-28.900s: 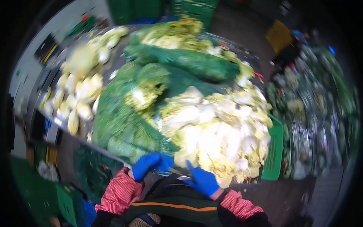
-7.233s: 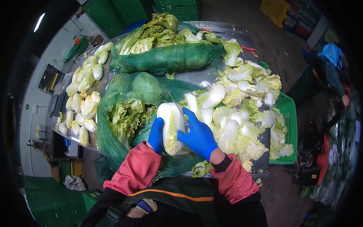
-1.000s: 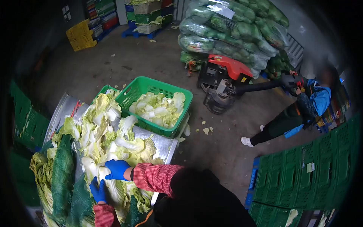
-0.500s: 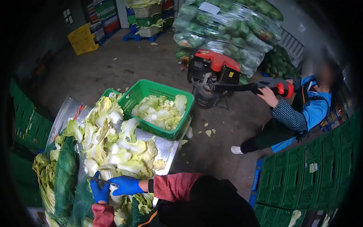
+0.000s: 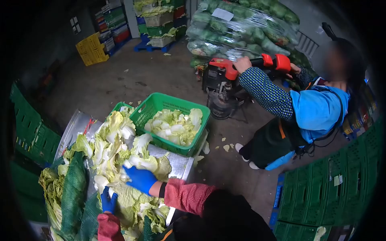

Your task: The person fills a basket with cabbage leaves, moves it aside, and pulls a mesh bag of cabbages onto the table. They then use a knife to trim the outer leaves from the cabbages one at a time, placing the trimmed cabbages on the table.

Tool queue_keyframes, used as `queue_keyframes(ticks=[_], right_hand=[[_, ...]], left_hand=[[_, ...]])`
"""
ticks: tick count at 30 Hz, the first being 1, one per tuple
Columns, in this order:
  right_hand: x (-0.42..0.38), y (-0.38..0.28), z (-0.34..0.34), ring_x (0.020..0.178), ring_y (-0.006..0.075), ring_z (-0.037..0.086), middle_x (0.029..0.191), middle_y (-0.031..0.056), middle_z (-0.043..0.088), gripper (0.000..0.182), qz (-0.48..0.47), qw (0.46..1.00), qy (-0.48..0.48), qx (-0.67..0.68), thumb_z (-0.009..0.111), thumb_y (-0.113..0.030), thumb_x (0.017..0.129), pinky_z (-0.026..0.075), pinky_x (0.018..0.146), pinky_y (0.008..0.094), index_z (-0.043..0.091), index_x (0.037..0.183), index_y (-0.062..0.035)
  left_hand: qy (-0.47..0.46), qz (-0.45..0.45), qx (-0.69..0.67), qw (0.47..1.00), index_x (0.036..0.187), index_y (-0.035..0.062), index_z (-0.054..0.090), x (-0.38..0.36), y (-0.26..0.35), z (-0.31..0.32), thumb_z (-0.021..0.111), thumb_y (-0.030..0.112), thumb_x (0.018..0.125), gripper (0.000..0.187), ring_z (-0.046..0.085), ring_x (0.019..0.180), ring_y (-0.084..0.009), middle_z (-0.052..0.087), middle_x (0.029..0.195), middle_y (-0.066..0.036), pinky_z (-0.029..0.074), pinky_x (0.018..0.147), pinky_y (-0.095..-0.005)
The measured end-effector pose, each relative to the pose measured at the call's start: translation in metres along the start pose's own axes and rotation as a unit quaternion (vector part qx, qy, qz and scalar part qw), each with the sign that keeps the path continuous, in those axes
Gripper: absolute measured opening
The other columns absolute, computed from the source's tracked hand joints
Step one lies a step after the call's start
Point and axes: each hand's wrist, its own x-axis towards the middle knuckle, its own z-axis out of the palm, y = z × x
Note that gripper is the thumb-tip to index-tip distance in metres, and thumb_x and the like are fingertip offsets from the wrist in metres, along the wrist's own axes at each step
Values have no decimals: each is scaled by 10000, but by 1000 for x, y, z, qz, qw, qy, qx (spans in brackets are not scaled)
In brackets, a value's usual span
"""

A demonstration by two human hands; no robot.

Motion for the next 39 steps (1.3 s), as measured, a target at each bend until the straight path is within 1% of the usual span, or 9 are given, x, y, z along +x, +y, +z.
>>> queue_keyframes(ticks=[3, 4, 11, 21, 28, 31, 33, 37, 39], right_hand=[[-5, -7, 58, 1009, 367, 602, 1207, 191, 572, 581, -95, 990, -37, 97, 560, -409, 893, 495, 856, 410, 422, 1368, -104], [-4, -29, 35, 1100, 355, 570, 1297, 176, 530, 580, -12, 980, -157, 119, 551, -449, 892, 458, 936, 400, 459, 1339, -92], [13, -19, 67, 1103, 364, 557, 1254, 187, 546, 578, 49, 979, -133, 144, 552, -472, 879, 457, 922, 422, 475, 1311, -96], [9, 19, 80, 1020, 364, 590, 1129, 176, 601, 453, 90, 977, -153, 120, 579, -433, 873, 471, 873, 420, 559, 1141, -69], [4, 18, 81, 959, 372, 597, 1060, 170, 621, 360, 103, 978, -129, 127, 563, -370, 875, 473, 826, 436, 571, 1080, -73], [5, 28, 93, 924, 387, 593, 1010, 182, 623, 312, 68, 984, -103, 125, 555, -351, 875, 473, 794, 450, 582, 1022, -77], [5, 27, 92, 908, 394, 587, 977, 188, 624, 296, 61, 984, -85, 148, 551, -345, 874, 467, 779, 462, 586, 955, -63], [10, 61, 120, 804, 401, 582, 849, 213, 608, 267, -73, 989, -78, 99, 528, -290, 907, 471, 710, 441, 583, 906, -29], [10, 19, 80, 799, 393, 596, 848, 210, 619, 273, 126, 967, -120, 186, 538, -306, 911, 474, 686, 439, 579, 914, -36]], left_hand=[[27, -10, 12, 1000, 1336, 32, 456, -6, 13, 6, 637, 313, 860, 582, 502, 1103, -372, 514, 1144, -227, 398, 949, -400], [13, -27, 48, 998, 1329, 33, 466, -6, 30, -1, 635, 321, 862, 574, 511, 1077, -376, 519, 1129, -229, 406, 928, -406], [37, -31, 100, 994, 1290, 9, 494, -3, 43, -5, 625, 329, 875, 540, 552, 962, -381, 548, 1045, -236, 426, 873, -423], [150, -87, 66, 983, 1318, -12, 457, -20, 23, -27, 677, 255, 841, 589, 507, 1169, -330, 527, 1254, -218, 382, 1003, -377], [-89, -270, 379, 881, 1331, 19, 454, -56, 57, -95, 743, 180, 759, 660, 524, 1111, -370, 526, 1229, -225, 432, 948, -435], [83, -29, 249, 965, 1320, 37, 479, -53, 47, -86, 748, 173, 752, 643, 535, 1087, -354, 540, 1205, -220, 448, 917, -430], [73, -84, 9, 994, 1287, 12, 521, -47, 23, -58, 743, 182, 779, 579, 559, 1088, -326, 580, 1181, -192, 426, 960, -395], [-6, -227, -32, 973, 1303, 2, 504, -30, 21, -32, 708, 396, 809, 664, 588, 1073, -309, 590, 1186, -217, 449, 935, -378], [-17, -200, 6, 980, 1294, 30, 521, -33, 30, -39, 711, 518, 762, 746, 609, 1021, -327, 594, 1156, -233, 466, 902, -383]])
